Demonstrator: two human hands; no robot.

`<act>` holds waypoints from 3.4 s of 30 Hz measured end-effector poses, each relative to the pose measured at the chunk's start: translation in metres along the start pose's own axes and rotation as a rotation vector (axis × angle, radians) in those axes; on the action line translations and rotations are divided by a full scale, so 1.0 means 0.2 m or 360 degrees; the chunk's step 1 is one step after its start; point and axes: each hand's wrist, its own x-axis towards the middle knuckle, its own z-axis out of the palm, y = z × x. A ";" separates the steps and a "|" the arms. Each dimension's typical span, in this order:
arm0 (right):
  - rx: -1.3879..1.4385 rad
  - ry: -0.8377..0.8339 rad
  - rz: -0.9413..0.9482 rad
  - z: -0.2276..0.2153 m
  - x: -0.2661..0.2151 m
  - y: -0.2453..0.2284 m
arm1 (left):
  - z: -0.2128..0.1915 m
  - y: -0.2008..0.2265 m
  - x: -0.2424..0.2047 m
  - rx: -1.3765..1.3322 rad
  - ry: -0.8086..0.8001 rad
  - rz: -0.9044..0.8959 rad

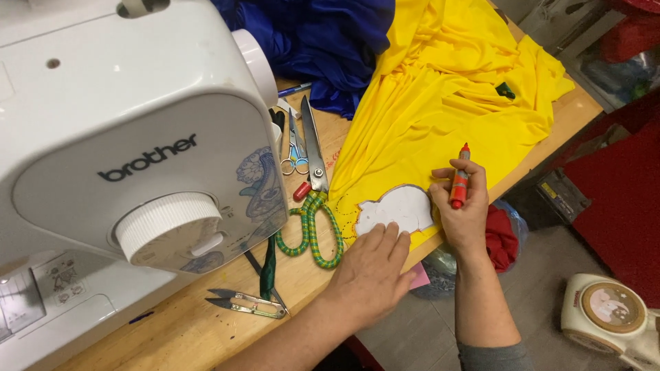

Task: The person uses a red marker to trace the outline of a white paper pattern onto a piece of yellow fabric. The hands hold the pattern steady while the marker follows the edges to create a guide for cutting.

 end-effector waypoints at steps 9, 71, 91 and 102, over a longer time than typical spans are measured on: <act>0.0084 0.0107 0.0079 0.01 -0.02 -0.04 | -0.16 -0.04 0.06 -0.0408 -0.0370 -0.0231; -0.0501 -0.0085 -0.0115 0.05 0.12 -0.07 | 0.03 -0.07 0.01 -0.0047 -0.0011 0.0072; -0.0762 0.0179 -0.0158 -0.03 0.11 -0.03 | 0.05 -0.07 0.00 -0.0004 -0.0070 0.0040; -0.0453 -0.0138 -0.0307 -0.04 0.27 0.02 | 0.08 -0.07 0.00 0.0024 -0.0217 0.0012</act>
